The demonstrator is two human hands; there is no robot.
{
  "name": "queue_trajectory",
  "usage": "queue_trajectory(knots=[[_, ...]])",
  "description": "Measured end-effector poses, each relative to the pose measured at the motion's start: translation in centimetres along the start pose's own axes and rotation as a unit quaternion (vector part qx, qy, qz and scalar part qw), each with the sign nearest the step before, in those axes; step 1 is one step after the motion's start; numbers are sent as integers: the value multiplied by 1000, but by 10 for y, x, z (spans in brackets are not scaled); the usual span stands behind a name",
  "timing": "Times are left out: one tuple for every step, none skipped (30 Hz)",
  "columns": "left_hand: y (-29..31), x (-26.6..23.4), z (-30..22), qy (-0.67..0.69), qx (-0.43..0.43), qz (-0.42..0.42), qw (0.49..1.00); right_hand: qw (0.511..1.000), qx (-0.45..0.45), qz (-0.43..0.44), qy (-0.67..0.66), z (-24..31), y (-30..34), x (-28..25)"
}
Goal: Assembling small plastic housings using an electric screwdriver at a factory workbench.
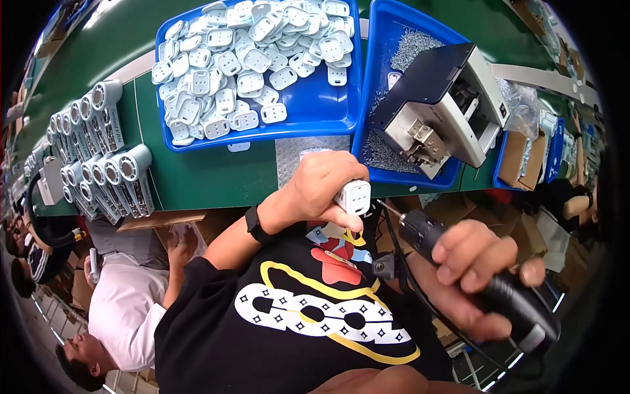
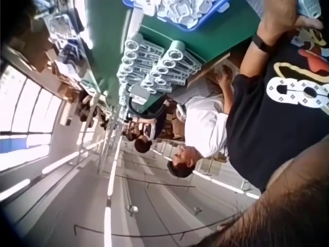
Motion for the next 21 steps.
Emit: queue_trajectory(knots=[[-1,1,0,-2,2,7,1000,1000,5,-5,2,4,-4,3],[1,-1,1,-14,1,5,1000,999,-17,23,14,6,-8,10],[3,-3,1,-26,0,3,1000,998,-41,50,26,7,-10,16],[7,-4,0,-32,-9,-3,999,998,-34,52,16,1,-8,18],[4,-3,-1,-28,-4,0,1000,998,-28,53,26,-2,-10,20],[2,-2,-2,-25,0,2,1000,998,-22,53,36,-6,-12,22],[0,-1,-3,-23,3,4,1000,997,-16,53,44,-10,-13,23],[-2,-1,-3,-20,2,2,1000,997,-13,54,47,-13,-14,22],[-4,-1,-3,-14,7,3,1000,997,-14,58,39,-15,-15,22],[-4,-1,-4,-12,8,3,1000,998,-14,63,26,-19,-14,21],[-3,-1,-4,-10,10,3,1000,998,-15,68,13,-21,-13,21],[-3,-2,-4,-9,8,1,1000,998,-11,68,12,-23,-12,21],[-2,-2,-5,-13,7,0,1000,998,-8,67,13,-23,-12,22],[-1,-2,-5,-15,8,0,1000,998,-6,66,15,-24,-11,23],[-1,-2,-5,-19,9,-1,1000,998,-5,66,16,-24,-10,23],[-1,-2,-5,-19,8,-1,1000,998,-4,65,16,-25,-8,23],[-2,-2,-4,-19,6,-1,1000,998,-11,59,19,-24,-5,23],[-2,-1,-4,-19,4,0,1000,998,-18,53,22,-23,-1,22],[-2,-1,-4,-20,3,2,1000,998,-26,46,24,-21,1,21],[-1,-2,-4,-19,4,3,1000,998,-27,45,25,-19,1,22],[-1,-3,-3,-21,5,5,1000,998,-17,45,33,-17,2,22]])
Point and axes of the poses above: each hand's wrist, its own y-axis away from the middle knuckle, its own x-axis out of the palm, z = x × y, the point moved 7 cm from there along -y, towards the middle knuckle, and after that the axes turned 7 degrees about z, right-handed, at the moved point
